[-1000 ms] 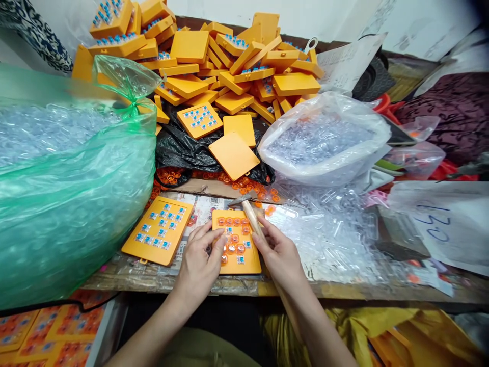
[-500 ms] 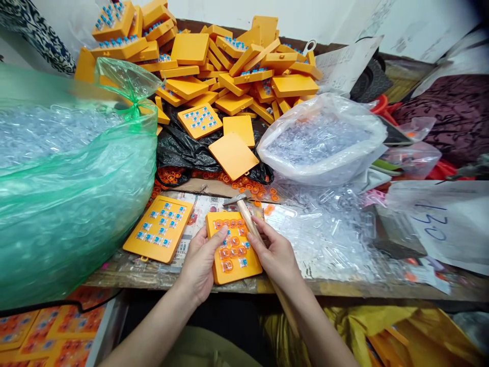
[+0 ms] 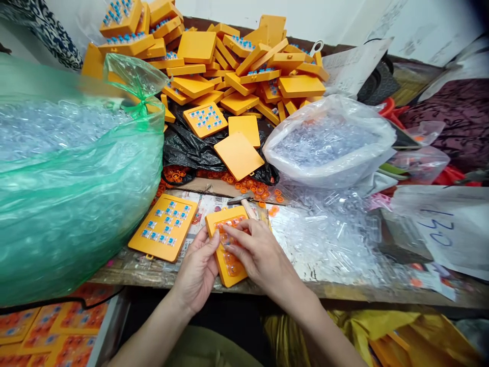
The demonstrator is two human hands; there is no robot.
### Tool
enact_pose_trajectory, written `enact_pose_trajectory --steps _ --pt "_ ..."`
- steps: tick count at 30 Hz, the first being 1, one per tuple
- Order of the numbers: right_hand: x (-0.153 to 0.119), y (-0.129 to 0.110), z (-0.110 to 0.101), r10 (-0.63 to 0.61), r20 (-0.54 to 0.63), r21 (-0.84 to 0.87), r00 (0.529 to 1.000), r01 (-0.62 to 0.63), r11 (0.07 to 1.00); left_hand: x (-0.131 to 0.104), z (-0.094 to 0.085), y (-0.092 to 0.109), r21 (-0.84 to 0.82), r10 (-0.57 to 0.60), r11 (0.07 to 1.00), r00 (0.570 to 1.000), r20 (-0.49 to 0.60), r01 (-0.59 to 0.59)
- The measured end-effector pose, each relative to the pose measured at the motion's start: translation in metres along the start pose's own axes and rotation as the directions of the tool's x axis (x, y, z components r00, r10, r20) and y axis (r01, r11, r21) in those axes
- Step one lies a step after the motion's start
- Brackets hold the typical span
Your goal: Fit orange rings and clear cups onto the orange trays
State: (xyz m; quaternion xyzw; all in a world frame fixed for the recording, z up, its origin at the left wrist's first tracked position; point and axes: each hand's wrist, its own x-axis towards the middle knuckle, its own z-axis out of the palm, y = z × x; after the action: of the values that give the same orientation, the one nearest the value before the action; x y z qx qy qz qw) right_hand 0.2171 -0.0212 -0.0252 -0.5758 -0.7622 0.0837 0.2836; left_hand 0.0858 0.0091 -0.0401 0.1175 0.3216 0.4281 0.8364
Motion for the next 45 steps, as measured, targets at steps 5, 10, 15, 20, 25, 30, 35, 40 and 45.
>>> enact_pose_trajectory --steps 5,10,15,20,25,30,35,40,45 --pt "-0.003 -0.011 -0.006 0.067 -0.048 -0.015 0.997 -0.068 0.998 -0.009 0.004 0.001 0.028 0.062 0.998 0.998 0.02 -0.063" --pt "-0.003 -0.02 -0.011 0.104 -0.12 0.099 0.987 -0.092 0.991 -0.013 0.011 0.004 0.115 0.099 0.987 0.991 0.087 -0.108" --pt "-0.01 -0.023 0.0 0.127 -0.253 0.22 0.959 -0.07 0.973 -0.011 0.01 0.004 0.097 0.117 0.988 0.991 0.06 -0.122" --pt "-0.025 -0.019 0.006 0.18 -0.423 0.334 0.888 -0.032 0.942 -0.011 0.006 0.005 0.106 0.091 0.99 0.996 0.017 -0.092" --pt "-0.026 -0.015 0.001 0.268 -0.291 0.451 0.918 -0.115 0.885 -0.007 0.008 0.008 0.142 0.072 0.987 0.997 0.028 -0.075" --pt "-0.02 -0.015 0.003 0.144 -0.298 0.359 0.944 -0.029 0.933 -0.005 0.007 0.005 0.16 0.066 0.984 0.996 0.061 -0.075" --pt "-0.021 -0.013 0.004 0.162 -0.324 0.352 0.932 -0.04 0.935 -0.008 0.0 0.005 0.221 0.04 0.972 0.987 0.153 -0.073" --pt "-0.021 -0.014 0.006 0.208 -0.39 0.32 0.897 -0.08 0.944 -0.009 -0.003 0.003 0.266 0.061 0.957 0.976 0.208 -0.116" --pt "-0.027 -0.011 0.015 0.279 -0.476 0.217 0.834 -0.195 0.956 -0.009 -0.006 0.0 0.275 0.082 0.952 0.977 0.196 -0.135"
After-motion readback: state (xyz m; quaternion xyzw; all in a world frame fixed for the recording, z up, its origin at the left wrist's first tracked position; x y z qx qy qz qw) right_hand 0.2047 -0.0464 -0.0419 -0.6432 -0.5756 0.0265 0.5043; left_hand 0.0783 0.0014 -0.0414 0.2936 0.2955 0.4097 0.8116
